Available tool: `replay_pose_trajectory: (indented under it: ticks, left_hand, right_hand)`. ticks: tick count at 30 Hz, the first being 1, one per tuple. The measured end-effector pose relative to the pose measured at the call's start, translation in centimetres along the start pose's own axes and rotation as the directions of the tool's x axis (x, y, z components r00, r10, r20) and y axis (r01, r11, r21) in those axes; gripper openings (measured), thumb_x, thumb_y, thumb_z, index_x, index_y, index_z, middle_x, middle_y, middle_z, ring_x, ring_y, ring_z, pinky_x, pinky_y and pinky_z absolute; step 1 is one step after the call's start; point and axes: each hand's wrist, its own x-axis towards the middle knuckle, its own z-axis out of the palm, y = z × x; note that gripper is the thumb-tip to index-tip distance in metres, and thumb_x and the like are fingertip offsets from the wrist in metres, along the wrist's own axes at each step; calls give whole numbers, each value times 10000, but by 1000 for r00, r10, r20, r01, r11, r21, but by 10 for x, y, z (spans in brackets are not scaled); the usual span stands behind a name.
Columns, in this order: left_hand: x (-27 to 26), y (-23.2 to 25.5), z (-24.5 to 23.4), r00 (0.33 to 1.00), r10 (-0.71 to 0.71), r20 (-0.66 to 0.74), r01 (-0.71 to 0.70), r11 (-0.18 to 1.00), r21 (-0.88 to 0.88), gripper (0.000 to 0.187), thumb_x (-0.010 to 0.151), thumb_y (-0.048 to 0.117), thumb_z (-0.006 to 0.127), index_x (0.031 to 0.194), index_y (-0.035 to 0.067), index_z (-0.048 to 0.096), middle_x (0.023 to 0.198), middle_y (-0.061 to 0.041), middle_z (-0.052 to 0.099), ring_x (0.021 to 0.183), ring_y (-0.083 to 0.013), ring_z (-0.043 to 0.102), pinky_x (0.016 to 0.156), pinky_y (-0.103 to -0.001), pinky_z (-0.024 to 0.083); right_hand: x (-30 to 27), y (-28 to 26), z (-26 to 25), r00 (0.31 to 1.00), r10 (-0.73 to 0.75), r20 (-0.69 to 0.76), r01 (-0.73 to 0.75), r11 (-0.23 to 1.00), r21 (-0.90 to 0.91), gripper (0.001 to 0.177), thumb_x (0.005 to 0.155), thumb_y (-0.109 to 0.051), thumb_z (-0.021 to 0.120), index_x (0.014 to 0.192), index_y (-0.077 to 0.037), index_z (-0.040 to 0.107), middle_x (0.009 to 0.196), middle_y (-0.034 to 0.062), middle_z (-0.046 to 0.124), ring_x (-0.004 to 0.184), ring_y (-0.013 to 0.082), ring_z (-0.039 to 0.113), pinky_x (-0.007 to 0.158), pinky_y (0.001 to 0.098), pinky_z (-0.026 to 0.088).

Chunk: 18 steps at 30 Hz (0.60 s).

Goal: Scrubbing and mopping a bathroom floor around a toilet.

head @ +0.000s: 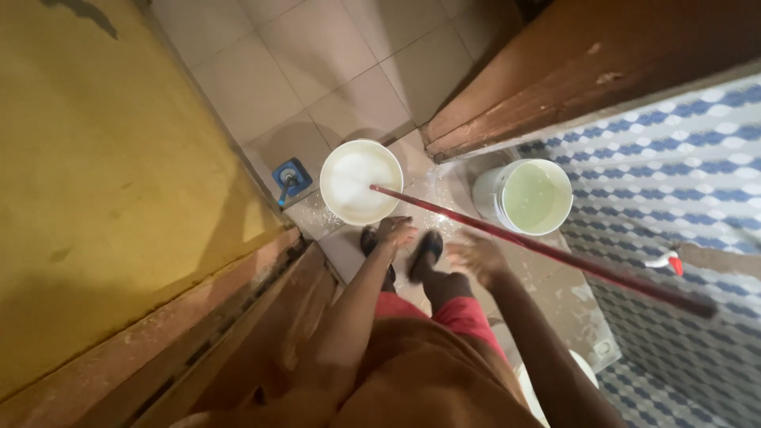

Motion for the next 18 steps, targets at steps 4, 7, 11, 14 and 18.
replay_pose_trajectory:
  ticks: [4,7,11,14,18]
  left_hand:
    - [0,-25,-37,981,-49,-187,68,993,97,450,847,136,674,1295,106,636,1153,-55,762,787,-165,822,617,-319,597]
    - [22,-79,-68,905,276,322,176,445,-878,480,798,353,670,1154,30,676,984,-174,750,731,-339,762,544,-430,616]
    - [16,-100,-92,977,20,-211,-129,846,-518,239,972,184,605,1141,18,635,961,-181,717,767,-331,687,568,-382,548]
    - [16,-133,-100,985,-26,-172,-136,500,-855,257,982,203,569,1148,11,606,986,-132,709,781,-305,689,584,-376,569]
    - [74,-209,-105,977,149,-156,-210,492,-845,307,960,177,557,1151,-57,615,941,-148,709,778,-301,726,548,-342,555]
  right_hand:
    - [16,-24,70,996,-88,19,89,926,-367,427,908,-313,703,1194,1,755,1087,199,796,913,277,757,721,377,577]
    - [70,-38,67,868,-493,-54,148,361,-921,330,856,-346,737,1031,-70,777,972,159,804,891,266,774,798,401,596]
    - [207,-20,23,960,-218,-174,-167,52,-985,401,844,-382,808,980,-10,747,817,205,724,684,312,692,613,440,560]
    - [255,3,25,928,172,-331,-360,180,-915,379,925,-365,739,941,14,743,716,173,705,507,251,660,454,399,529]
    - [347,77,1,974,220,-58,-176,565,-806,344,916,-260,738,963,80,717,662,143,665,445,227,598,365,380,427]
